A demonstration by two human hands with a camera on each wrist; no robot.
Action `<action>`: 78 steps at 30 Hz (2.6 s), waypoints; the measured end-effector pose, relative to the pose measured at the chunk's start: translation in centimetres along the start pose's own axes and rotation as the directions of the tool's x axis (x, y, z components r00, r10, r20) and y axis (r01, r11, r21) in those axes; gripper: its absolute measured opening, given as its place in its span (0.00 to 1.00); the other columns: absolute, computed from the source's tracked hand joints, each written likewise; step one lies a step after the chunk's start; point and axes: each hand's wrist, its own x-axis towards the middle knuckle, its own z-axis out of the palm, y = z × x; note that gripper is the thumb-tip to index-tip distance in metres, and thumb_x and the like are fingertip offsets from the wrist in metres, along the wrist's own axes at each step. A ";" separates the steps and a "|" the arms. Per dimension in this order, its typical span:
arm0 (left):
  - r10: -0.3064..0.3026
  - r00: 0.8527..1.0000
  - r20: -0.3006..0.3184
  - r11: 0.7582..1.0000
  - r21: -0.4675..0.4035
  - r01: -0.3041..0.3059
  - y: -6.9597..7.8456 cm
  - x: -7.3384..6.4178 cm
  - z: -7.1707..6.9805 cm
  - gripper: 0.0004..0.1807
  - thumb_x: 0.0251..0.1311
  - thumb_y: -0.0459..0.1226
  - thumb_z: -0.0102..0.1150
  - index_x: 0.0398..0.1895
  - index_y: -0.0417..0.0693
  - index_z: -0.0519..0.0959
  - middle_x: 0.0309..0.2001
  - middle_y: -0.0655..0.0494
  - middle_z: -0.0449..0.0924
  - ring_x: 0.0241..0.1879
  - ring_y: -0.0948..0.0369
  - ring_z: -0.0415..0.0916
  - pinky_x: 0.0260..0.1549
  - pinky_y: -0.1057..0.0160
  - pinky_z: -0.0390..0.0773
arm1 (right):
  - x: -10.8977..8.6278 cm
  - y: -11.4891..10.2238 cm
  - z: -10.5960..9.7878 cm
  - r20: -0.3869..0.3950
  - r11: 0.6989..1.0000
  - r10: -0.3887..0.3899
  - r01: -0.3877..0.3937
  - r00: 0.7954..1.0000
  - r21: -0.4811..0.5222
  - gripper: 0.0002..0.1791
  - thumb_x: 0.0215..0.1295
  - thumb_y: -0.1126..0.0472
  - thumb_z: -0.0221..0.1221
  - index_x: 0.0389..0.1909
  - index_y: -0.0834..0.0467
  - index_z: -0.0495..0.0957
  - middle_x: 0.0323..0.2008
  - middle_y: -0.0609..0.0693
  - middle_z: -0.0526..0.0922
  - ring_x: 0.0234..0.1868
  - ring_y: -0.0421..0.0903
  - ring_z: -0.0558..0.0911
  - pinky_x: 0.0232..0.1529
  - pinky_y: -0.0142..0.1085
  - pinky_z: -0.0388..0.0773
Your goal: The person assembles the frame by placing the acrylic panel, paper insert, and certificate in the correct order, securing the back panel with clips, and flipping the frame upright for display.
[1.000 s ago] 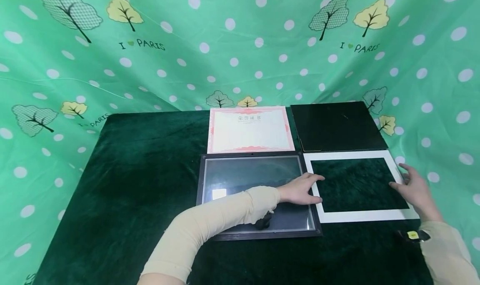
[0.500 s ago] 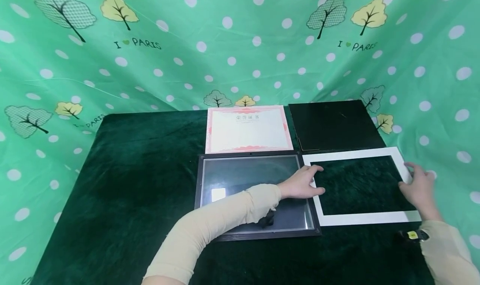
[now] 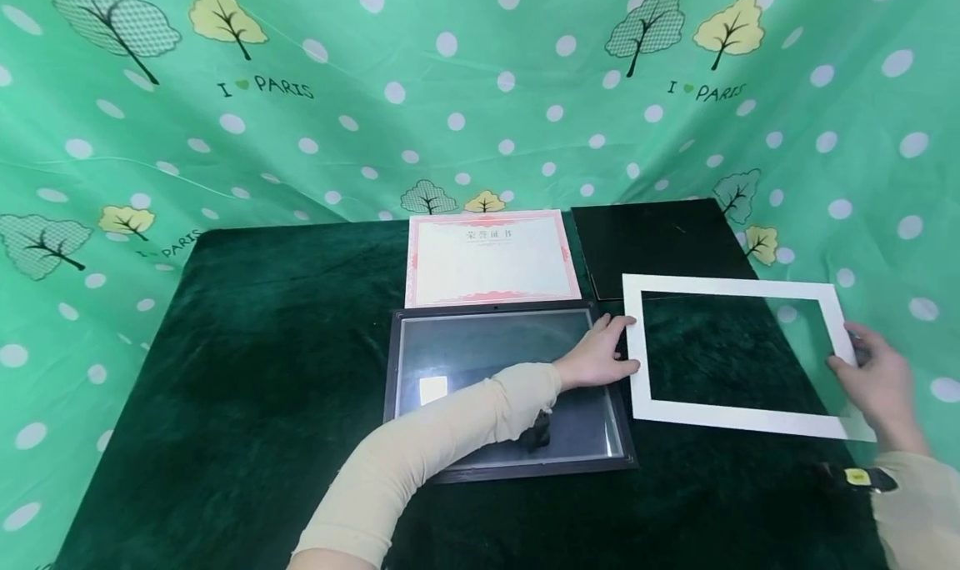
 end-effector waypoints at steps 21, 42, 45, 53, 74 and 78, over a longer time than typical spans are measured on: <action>-0.057 0.989 -0.134 0.953 -0.303 0.014 -2.1 -0.1 -3.1 0.35 0.58 0.23 0.60 0.69 0.48 0.63 0.65 0.48 0.66 0.33 0.63 0.82 0.35 0.70 0.77 | 0.0 -1.1 1.1 0.216 0.996 -0.053 0.036 0.975 0.083 0.35 0.73 0.59 0.50 0.72 0.69 0.48 0.59 0.78 0.60 0.45 0.65 0.74 0.28 0.30 0.72; -0.147 0.974 -0.174 0.961 -0.257 0.100 -5.5 -4.3 -9.8 0.33 0.61 0.24 0.57 0.69 0.46 0.61 0.65 0.44 0.64 0.37 0.57 0.81 0.39 0.62 0.79 | 0.1 -6.3 5.6 0.228 0.970 -0.195 0.154 0.954 0.188 0.33 0.73 0.58 0.52 0.74 0.62 0.53 0.60 0.72 0.64 0.38 0.32 0.73 0.29 0.22 0.71; -0.149 0.972 -0.179 0.949 -0.302 0.090 -6.2 -4.9 -10.3 0.33 0.61 0.23 0.56 0.69 0.46 0.61 0.66 0.44 0.63 0.37 0.56 0.81 0.40 0.60 0.79 | 0.2 -6.5 6.2 0.219 0.961 -0.223 0.177 0.950 0.210 0.33 0.72 0.55 0.53 0.74 0.59 0.55 0.59 0.70 0.65 0.36 0.28 0.72 0.29 0.25 0.73; -0.157 0.968 -0.197 0.903 -0.425 0.060 -8.3 -7.8 -11.3 0.32 0.62 0.22 0.55 0.69 0.44 0.62 0.66 0.42 0.64 0.36 0.56 0.81 0.42 0.57 0.79 | -0.6 -7.8 7.3 0.252 0.944 -0.280 0.217 0.926 0.250 0.33 0.73 0.55 0.53 0.75 0.55 0.55 0.59 0.67 0.64 0.32 0.30 0.76 0.27 0.29 0.72; -0.260 0.938 -0.229 0.911 -0.379 0.160 -11.0 -17.4 -14.1 0.31 0.61 0.25 0.57 0.67 0.48 0.64 0.64 0.41 0.67 0.37 0.55 0.82 0.40 0.58 0.78 | -4.3 -12.9 10.5 0.345 0.866 -0.452 0.312 0.822 0.391 0.29 0.72 0.67 0.50 0.72 0.63 0.57 0.50 0.60 0.66 0.25 0.46 0.78 0.27 0.34 0.76; -0.252 0.940 -0.231 0.913 -0.378 0.152 -11.2 -19.1 -14.7 0.30 0.62 0.25 0.56 0.67 0.46 0.64 0.63 0.39 0.67 0.38 0.53 0.82 0.40 0.56 0.80 | -4.8 -13.4 11.1 0.350 0.847 -0.488 0.337 0.799 0.412 0.29 0.71 0.68 0.51 0.72 0.63 0.58 0.49 0.58 0.66 0.27 0.47 0.78 0.25 0.33 0.74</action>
